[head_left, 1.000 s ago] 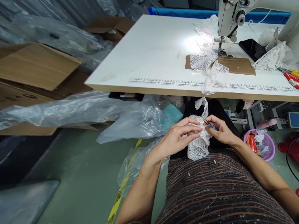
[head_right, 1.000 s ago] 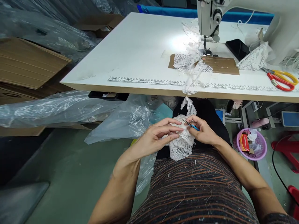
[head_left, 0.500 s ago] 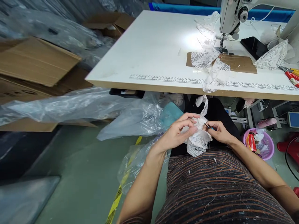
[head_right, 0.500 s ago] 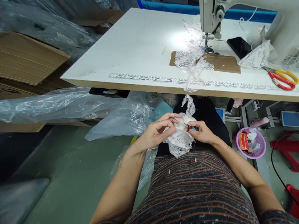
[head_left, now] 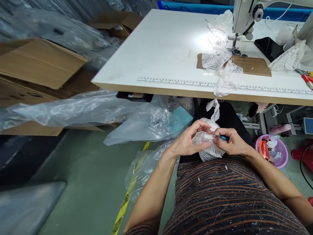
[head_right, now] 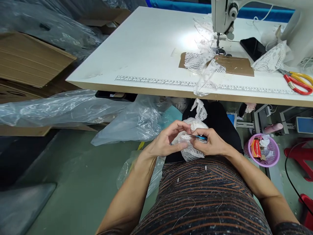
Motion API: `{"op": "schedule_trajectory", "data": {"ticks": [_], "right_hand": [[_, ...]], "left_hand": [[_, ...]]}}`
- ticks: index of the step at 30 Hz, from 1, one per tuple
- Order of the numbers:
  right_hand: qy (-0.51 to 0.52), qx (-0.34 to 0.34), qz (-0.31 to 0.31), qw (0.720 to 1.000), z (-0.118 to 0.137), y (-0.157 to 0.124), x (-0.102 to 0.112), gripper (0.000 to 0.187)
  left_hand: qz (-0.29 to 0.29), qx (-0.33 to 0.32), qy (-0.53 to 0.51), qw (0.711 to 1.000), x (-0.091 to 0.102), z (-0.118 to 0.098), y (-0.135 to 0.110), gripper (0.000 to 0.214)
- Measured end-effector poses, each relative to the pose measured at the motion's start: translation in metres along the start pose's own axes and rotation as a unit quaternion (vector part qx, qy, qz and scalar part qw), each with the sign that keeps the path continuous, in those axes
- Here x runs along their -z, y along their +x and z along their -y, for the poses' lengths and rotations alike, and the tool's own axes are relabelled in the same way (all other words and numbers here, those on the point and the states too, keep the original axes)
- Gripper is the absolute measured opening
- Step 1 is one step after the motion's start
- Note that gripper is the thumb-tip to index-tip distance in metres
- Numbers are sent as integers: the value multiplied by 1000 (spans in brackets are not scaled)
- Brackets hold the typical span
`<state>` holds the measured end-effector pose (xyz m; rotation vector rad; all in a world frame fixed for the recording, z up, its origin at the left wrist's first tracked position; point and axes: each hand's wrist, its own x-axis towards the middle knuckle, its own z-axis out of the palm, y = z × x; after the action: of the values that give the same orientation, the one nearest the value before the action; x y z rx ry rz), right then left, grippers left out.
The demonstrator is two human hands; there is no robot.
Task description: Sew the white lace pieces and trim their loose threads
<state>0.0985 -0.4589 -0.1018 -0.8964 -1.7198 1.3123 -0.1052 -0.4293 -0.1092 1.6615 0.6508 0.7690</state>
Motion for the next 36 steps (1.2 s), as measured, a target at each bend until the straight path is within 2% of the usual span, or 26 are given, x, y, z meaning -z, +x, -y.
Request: {"op": "schedule_trajectory", "data": {"ticks": [6, 10, 13, 18, 22, 25, 32, 36], "right_hand": [[3, -10, 3, 1000, 2, 0, 1, 12], [3, -27, 9, 1000, 2, 0, 1, 13], [-22, -35, 0, 999, 1, -1, -2, 15], [-106, 18, -9, 994, -2, -3, -3, 6], [-142, 54, -6, 988, -1, -4, -2, 8], [-132, 52, -22, 990, 1, -5, -1, 9], [1, 14, -97, 995, 2, -2, -5, 11], [42, 12, -132, 990, 3, -1, -7, 5]], "left_hand": [[14, -51, 6, 999, 0, -1, 8, 23], [21, -57, -9, 998, 0, 0, 7, 26], [16, -39, -31, 999, 0, -1, 5, 30], [42, 34, -9, 998, 2, -5, 4, 51], [66, 34, -16, 997, 2, -9, 5, 55], [24, 12, -9, 1000, 1, -13, 3, 51], [-86, -47, 53, 994, 4, -10, -5, 27], [-88, -78, 62, 991, 6, -10, -7, 21]]}}
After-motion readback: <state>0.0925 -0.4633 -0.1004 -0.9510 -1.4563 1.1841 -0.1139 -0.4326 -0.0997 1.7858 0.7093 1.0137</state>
